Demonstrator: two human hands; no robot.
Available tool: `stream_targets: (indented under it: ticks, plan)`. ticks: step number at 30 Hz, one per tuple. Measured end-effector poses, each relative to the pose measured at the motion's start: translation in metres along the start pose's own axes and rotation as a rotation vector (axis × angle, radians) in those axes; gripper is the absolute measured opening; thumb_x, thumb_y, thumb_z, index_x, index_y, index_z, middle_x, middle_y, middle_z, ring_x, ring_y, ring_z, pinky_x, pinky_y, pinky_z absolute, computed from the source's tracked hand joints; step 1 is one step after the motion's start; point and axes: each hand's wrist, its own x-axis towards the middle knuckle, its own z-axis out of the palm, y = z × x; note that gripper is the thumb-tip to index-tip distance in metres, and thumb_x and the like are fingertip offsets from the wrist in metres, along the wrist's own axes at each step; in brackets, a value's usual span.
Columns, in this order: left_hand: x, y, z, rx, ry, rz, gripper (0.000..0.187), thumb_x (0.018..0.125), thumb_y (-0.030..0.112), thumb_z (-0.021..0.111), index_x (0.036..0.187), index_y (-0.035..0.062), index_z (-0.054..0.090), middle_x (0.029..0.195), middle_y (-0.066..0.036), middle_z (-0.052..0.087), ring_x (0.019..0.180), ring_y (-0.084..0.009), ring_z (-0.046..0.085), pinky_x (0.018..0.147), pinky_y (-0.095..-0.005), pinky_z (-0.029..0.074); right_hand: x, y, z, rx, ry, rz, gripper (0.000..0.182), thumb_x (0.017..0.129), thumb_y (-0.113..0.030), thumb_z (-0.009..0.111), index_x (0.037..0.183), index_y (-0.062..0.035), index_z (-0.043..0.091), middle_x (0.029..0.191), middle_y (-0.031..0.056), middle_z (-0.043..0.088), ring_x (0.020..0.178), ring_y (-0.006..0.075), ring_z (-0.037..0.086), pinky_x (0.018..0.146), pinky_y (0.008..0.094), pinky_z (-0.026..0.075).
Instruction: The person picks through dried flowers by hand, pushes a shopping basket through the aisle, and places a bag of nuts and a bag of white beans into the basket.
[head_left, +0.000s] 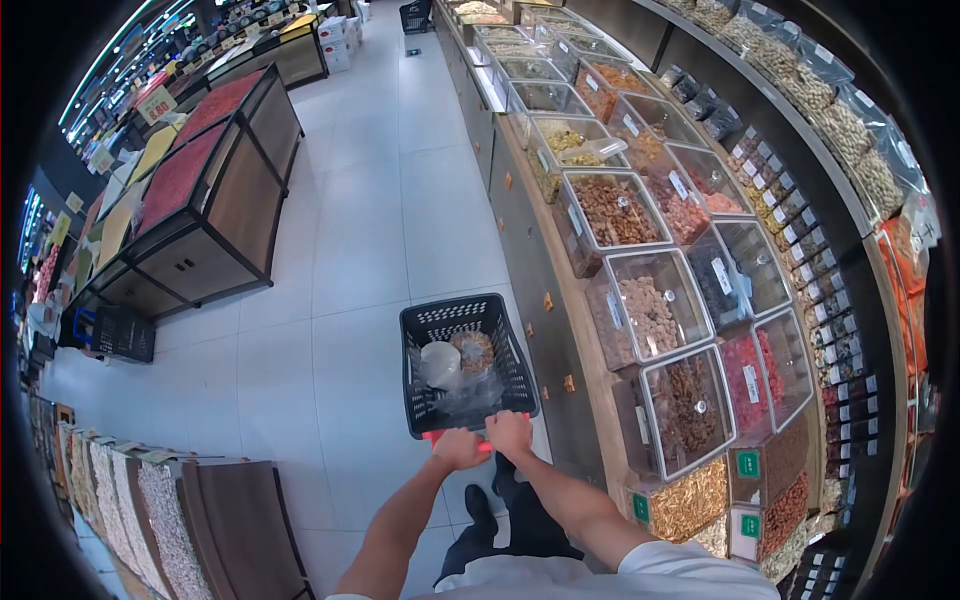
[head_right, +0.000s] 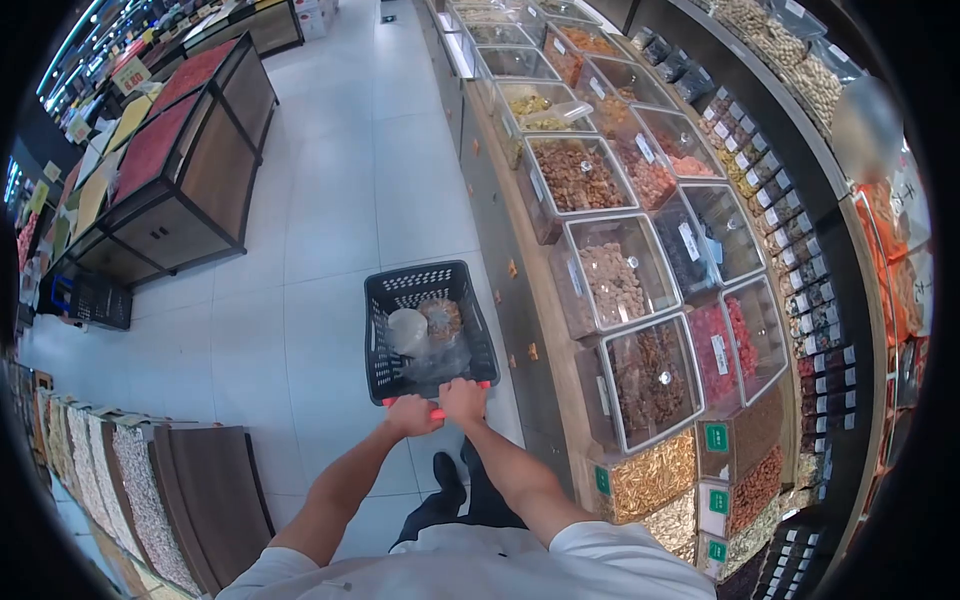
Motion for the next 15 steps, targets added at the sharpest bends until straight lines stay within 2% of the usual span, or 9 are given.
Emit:
stream_targets:
  ticks: [4,7,10,12,15]
  plan:
    - [0.049,-0.043,-0.050,0.014,0.040,0.006,0.041,0.083,0.049,0.064,0.086,0.0110,0.078,0.084,-0.019,0.075,0.081,-0.0402,0.073,0.078,-0.0509,0.059,0.067,-0.033,-0.004,0.007,0.046,0.012,0.038,0.092,-0.031,0.053,0.085,-0.0022,0.078,0.087,0.0229,0.075,0.083,0.0425,0.074,0.081,0.0527,0.058]
    - [0.085,-0.071,-0.084,0.001,0.052,-0.015,0.042,0.082,0.051,0.065,0.086,0.0113,0.079,0.083,-0.019,0.075,0.081,-0.0399,0.073,0.077,-0.0510,0.059,0.118,-0.052,-0.009,0.022,0.155,-0.042,0.037,0.092,-0.034,0.057,0.084,-0.0038,0.078,0.086,0.0205,0.075,0.083,0.0411,0.073,0.078,0.0543,0.058]
    - [0.121,-0.099,-0.115,0.043,0.047,-0.024,0.042,0.081,0.052,0.067,0.086,0.0126,0.079,0.085,-0.019,0.075,0.084,-0.0403,0.072,0.078,-0.0513,0.058,0.175,-0.075,-0.024,0.052,0.105,0.001,0.037,0.092,-0.033,0.056,0.085,-0.0041,0.078,0.085,0.0212,0.075,0.082,0.0413,0.073,0.077,0.0524,0.059]
    - [0.146,-0.118,-0.137,0.072,0.019,-0.024,0.043,0.082,0.053,0.065,0.088,0.0128,0.080,0.084,-0.019,0.076,0.081,-0.0400,0.073,0.080,-0.0502,0.059,0.209,-0.090,-0.029,0.016,-0.002,0.091,0.037,0.091,-0.033,0.056,0.084,-0.0042,0.078,0.085,0.0220,0.075,0.082,0.0418,0.073,0.077,0.0523,0.059]
    - [0.181,-0.143,-0.165,0.041,0.051,-0.008,0.041,0.082,0.053,0.065,0.089,0.0153,0.080,0.084,-0.018,0.076,0.081,-0.0391,0.074,0.080,-0.0500,0.060,0.253,-0.108,-0.041,0.064,0.066,0.084,0.036,0.090,-0.032,0.055,0.083,-0.0047,0.078,0.083,0.0233,0.074,0.079,0.0426,0.073,0.076,0.0539,0.059]
